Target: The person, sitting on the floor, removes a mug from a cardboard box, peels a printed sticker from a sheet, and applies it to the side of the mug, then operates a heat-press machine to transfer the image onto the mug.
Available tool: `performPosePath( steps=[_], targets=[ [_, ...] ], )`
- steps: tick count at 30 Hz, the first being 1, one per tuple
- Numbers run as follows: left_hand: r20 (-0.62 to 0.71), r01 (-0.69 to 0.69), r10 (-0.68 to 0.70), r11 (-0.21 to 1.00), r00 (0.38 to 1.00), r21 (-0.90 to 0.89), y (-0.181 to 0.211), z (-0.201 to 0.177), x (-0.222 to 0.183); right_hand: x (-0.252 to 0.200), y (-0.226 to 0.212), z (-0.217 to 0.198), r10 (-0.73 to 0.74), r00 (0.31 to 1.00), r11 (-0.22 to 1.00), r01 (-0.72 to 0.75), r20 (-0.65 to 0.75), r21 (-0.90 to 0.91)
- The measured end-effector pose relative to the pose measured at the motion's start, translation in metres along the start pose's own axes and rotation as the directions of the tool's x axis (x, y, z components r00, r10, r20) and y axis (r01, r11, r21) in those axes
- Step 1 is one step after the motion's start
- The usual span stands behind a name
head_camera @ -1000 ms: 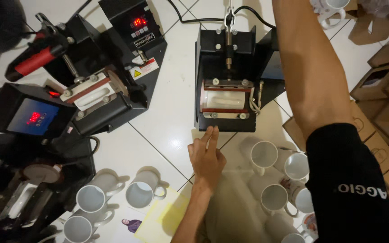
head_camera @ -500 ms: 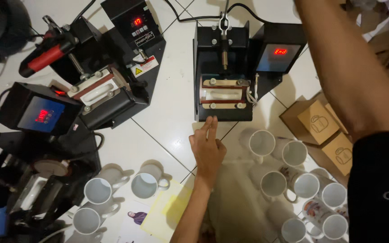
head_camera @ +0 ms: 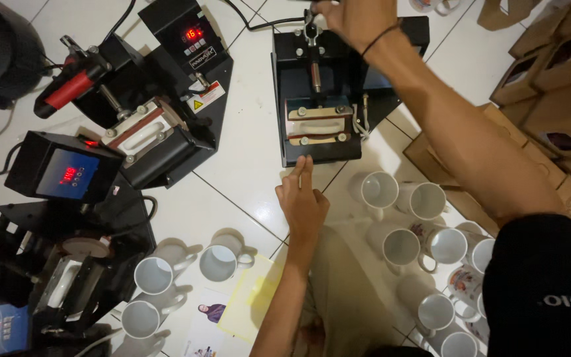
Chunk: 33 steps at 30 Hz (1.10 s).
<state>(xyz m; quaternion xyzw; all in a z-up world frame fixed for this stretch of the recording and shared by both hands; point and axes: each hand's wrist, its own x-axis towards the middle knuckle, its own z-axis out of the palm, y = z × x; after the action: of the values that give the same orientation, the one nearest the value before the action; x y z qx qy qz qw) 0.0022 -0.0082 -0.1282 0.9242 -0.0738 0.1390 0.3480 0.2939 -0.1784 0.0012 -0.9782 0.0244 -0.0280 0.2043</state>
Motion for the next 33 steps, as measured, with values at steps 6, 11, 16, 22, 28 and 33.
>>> performPosePath(
  steps=[6, 11, 16, 22, 28, 33],
  targets=[
    [0.014, -0.012, 0.011, 0.997, 1.0, 0.077, 0.002, -0.006, 0.001, -0.06, 0.013, 0.006, -0.615, 0.68, 0.788, 0.533, -0.399, -0.307],
    [0.098, 0.004, -0.013, 0.996, 0.995, 0.094, 0.004, -0.009, 0.002, -0.077, 0.001, -0.012, -0.657, 0.68, 0.754, 0.607, -0.326, -0.252],
    [0.11, 0.004, -0.023, 0.986, 0.994, 0.169, 0.007, -0.011, 0.003, -0.089, 0.002, -0.031, -0.528, 0.811, 0.792, 0.577, -0.25, 0.2],
    [0.138, -0.002, -0.022, 0.985, 0.99, 0.17, 0.006, -0.015, 0.003, -0.145, 0.08, -0.008, -0.236, 0.87, 0.905, 0.359, -0.432, 0.229],
    [-0.102, -0.069, 0.079, 0.993, 0.992, 0.094, 0.004, -0.004, 0.006, -0.184, 0.137, 0.046, 0.007, 0.996, 0.938, -0.037, -0.088, -0.344],
    [-0.101, -0.065, 0.077, 0.991, 0.992, 0.113, -0.004, 0.008, 0.002, -0.174, 0.139, 0.06, 0.109, 0.991, 0.925, -0.129, -0.076, -0.358]
  ],
)
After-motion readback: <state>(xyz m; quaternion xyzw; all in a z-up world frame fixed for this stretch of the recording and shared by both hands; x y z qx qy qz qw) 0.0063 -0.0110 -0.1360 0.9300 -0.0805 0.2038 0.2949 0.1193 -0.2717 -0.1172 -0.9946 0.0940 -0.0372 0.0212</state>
